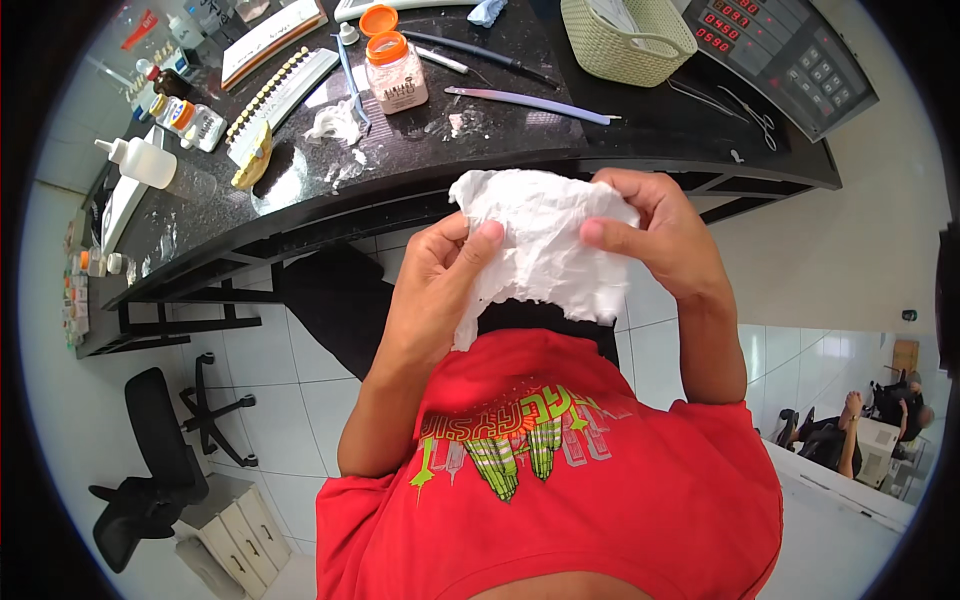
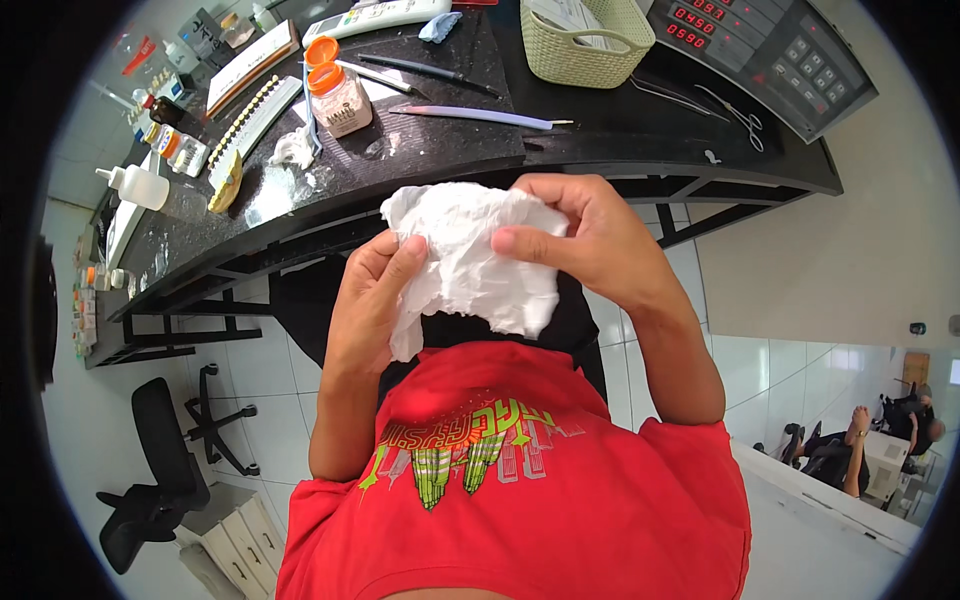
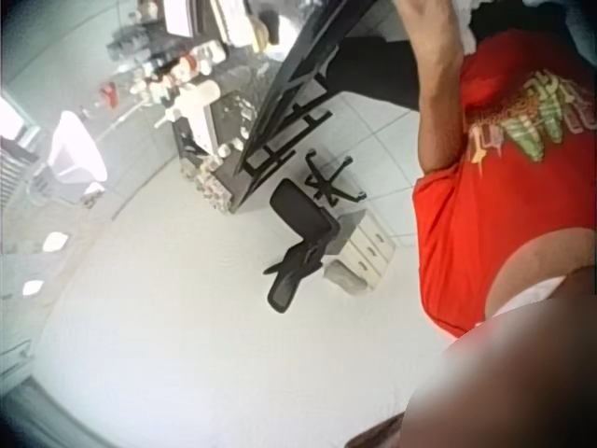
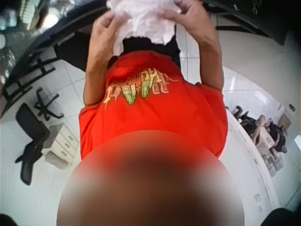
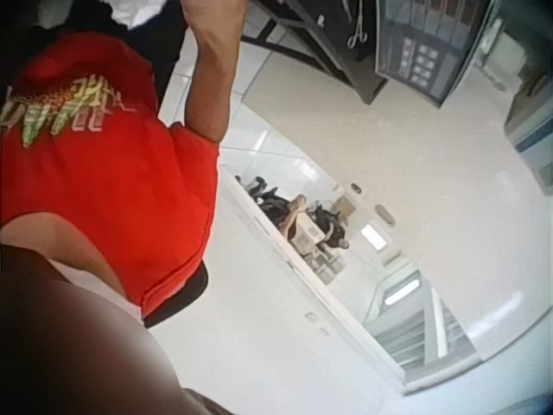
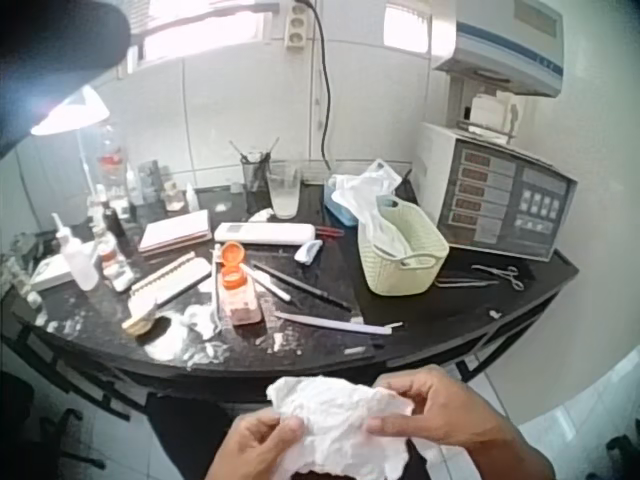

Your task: Applying and shaping ceramic material on a dental crown model using a brush and carving tool.

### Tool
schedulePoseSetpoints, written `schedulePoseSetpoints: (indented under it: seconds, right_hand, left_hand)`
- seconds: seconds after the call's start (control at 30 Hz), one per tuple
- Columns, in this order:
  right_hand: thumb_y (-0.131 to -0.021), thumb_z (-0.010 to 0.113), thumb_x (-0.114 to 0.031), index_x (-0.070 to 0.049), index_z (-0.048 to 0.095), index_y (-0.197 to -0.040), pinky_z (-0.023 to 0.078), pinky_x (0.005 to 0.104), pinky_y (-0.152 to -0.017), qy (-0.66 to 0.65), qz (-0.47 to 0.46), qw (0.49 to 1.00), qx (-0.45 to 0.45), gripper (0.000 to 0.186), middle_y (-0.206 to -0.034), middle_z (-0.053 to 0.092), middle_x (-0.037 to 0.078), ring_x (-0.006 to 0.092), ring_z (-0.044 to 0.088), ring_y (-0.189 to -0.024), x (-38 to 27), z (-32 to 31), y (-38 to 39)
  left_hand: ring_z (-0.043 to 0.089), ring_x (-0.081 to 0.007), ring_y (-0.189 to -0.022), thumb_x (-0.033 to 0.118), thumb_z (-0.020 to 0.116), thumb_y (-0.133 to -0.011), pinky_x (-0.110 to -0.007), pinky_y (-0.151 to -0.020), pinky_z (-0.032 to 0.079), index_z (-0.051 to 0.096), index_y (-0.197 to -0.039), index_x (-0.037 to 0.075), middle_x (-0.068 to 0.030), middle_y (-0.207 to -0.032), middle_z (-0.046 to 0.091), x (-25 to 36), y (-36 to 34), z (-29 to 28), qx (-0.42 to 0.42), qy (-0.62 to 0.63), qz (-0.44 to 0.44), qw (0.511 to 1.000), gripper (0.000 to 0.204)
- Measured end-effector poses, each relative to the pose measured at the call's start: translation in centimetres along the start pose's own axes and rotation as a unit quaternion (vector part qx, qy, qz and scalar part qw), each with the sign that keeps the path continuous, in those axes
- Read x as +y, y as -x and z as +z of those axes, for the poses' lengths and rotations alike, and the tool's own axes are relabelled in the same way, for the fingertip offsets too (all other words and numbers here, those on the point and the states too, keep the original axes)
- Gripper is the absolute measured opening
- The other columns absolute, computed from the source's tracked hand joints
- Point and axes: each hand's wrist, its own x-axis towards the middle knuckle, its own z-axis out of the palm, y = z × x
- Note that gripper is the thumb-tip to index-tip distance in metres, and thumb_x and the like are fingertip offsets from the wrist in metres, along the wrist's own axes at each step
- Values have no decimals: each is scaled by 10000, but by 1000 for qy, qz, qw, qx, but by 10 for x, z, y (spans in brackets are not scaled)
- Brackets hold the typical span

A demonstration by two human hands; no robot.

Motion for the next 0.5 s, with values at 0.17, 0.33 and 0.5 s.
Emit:
schedulePoseSetpoints:
  seconds: [0.17, 0.33, 0.5]
  right_hand:
    - [-820, 760, -238, 16, 667, -1006, 482, 219, -703, -39, -66, 997, -22, 328, -883, 672, 22, 52, 590, -782, 14, 14, 0]
    - [-833, 745, -239, 18, 691, -959, 495, 228, -651, -37, -33, 998, 37, 291, -813, 686, 28, 63, 616, -744, 19, 22, -1]
    - [-836, 741, -268, 13, 707, -886, 483, 230, -582, 0, -43, 996, 82, 287, -720, 673, 26, 55, 603, -667, 16, 25, -3]
  left_hand:
    - [593, -64, -757, 244, 581, -959, -213, -653, 480, 565, -1165, -51, -41, -899, 659, 2, -5, -5, -33, -42, -4, 999, 360]
    - [619, -193, -915, 201, 635, -909, -296, -778, 491, 440, -1294, -49, -146, -1063, 628, 0, -7, 4, 64, -214, 94, 970, 499]
    - [631, -246, -991, 137, 726, -814, -316, -838, 501, 592, -1118, -44, -181, -1119, 619, 19, 14, 21, 70, -461, 320, 825, 378]
